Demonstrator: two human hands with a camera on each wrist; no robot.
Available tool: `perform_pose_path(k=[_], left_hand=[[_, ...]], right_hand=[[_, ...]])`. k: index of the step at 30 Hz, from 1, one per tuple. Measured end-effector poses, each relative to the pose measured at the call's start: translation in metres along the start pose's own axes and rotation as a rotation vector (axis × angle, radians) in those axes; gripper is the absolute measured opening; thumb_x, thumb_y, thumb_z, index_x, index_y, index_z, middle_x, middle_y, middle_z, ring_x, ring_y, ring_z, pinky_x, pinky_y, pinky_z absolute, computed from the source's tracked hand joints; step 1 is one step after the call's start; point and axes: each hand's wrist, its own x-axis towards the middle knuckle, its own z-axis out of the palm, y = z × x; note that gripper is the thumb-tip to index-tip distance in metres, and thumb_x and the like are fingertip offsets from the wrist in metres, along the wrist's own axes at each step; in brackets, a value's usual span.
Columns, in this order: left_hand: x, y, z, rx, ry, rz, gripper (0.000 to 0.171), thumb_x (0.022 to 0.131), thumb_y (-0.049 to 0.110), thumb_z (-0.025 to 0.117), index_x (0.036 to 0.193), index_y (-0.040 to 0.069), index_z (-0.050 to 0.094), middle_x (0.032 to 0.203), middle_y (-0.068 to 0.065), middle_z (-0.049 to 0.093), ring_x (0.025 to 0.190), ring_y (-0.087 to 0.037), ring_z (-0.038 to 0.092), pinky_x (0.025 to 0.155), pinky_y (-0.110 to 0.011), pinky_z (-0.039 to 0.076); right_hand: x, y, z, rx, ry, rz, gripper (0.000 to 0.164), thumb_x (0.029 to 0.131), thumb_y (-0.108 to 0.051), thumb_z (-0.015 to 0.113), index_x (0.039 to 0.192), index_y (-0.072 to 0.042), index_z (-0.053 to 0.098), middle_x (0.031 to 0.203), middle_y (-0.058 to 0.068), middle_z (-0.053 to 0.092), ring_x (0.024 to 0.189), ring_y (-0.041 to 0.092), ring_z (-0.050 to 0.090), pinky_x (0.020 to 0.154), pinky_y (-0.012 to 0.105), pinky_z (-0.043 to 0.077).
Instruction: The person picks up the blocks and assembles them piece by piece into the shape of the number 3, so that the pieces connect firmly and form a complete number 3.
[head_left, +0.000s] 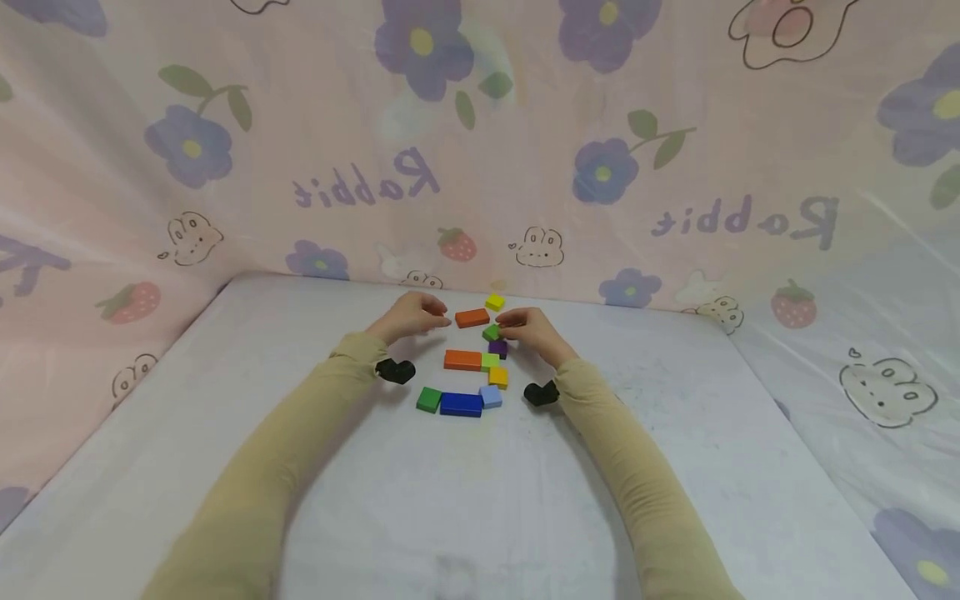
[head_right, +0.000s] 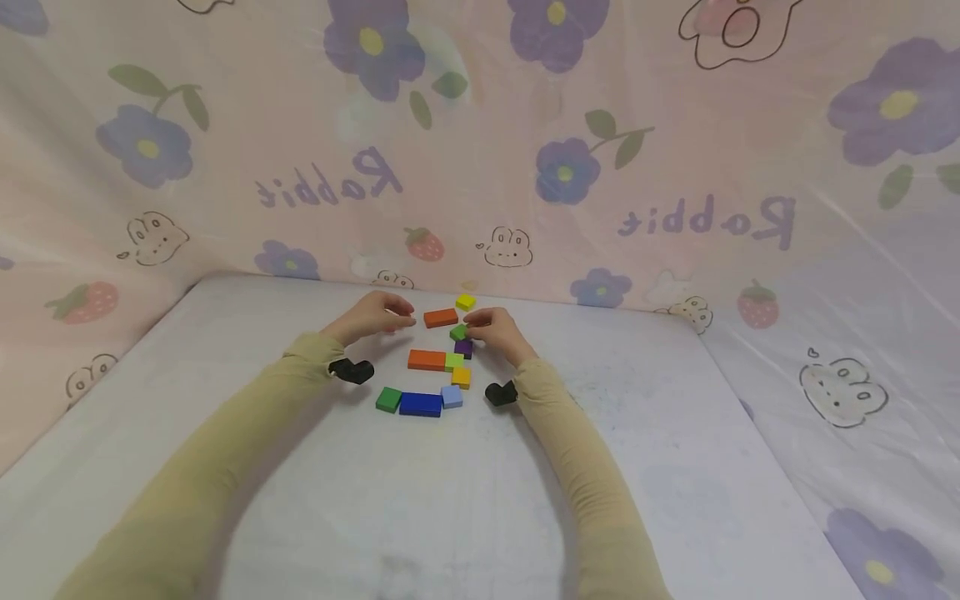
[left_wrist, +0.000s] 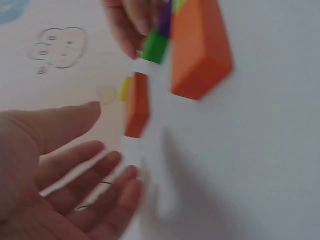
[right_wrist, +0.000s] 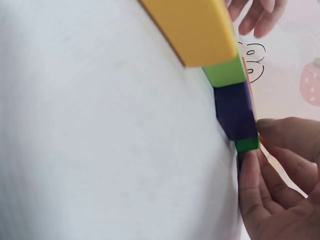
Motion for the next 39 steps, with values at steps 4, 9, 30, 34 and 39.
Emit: perform_pose_path(k=[4,9,30,34,39], left_hand=[[0.009,-0.001,0.006,0.034,0.027,0.068,0.044,0.084,0.016,0.074,0.122,-0.003,0.061,0.116,-0.015,0.062,0.103,-0.027,0.060,0.084,-0.034,0.050],[0.012,0.002,0.013,-0.017,0.021,0.059,0.049,0.082,0.010,0.076,0.126,-0.002,0.058,0.122,-0.016,0.059,0.108,-0.029,0.057,0.090,-0.038,0.048],[0.024,0.008,0.035,-0.056,0.063,-0.019,0.042,0.084,0.003,0.072,0.124,0.001,0.060,0.119,-0.012,0.059,0.106,-0.026,0.054,0.095,-0.035,0.044],[0.025,0.010,0.037,-0.036,0.077,-0.018,0.040,0.084,0.001,0.071,0.123,0.002,0.061,0.118,-0.012,0.059,0.104,-0.026,0.055,0.094,-0.034,0.044],[0.030,0.008,0.039,-0.036,0.082,-0.021,0.040,0.082,-0.001,0.072,0.121,0.003,0.062,0.117,-0.011,0.059,0.103,-0.025,0.055,0.092,-0.033,0.045]], right_hand=[[0.001,-0.001,-0.001,0.002,0.007,0.006,0.030,0.091,-0.016,0.065,0.120,-0.008,0.064,0.118,0.009,0.063,0.106,0.025,0.053,0.095,0.039,0.042],[0.001,0.000,0.000,0.006,-0.002,0.012,0.031,0.092,-0.016,0.065,0.122,-0.007,0.063,0.119,0.010,0.062,0.107,0.026,0.053,0.096,0.039,0.041],[0.000,0.001,0.000,0.000,-0.009,0.016,0.030,0.092,-0.017,0.065,0.120,-0.009,0.065,0.117,0.007,0.064,0.105,0.025,0.054,0.094,0.038,0.043],[0.000,0.001,0.000,0.002,-0.001,0.013,0.029,0.092,-0.017,0.065,0.120,-0.009,0.065,0.116,0.007,0.064,0.105,0.025,0.054,0.094,0.038,0.042],[0.000,0.000,-0.001,-0.012,0.000,0.011,0.029,0.092,-0.018,0.065,0.120,-0.010,0.065,0.116,0.006,0.064,0.106,0.024,0.053,0.095,0.039,0.041]])
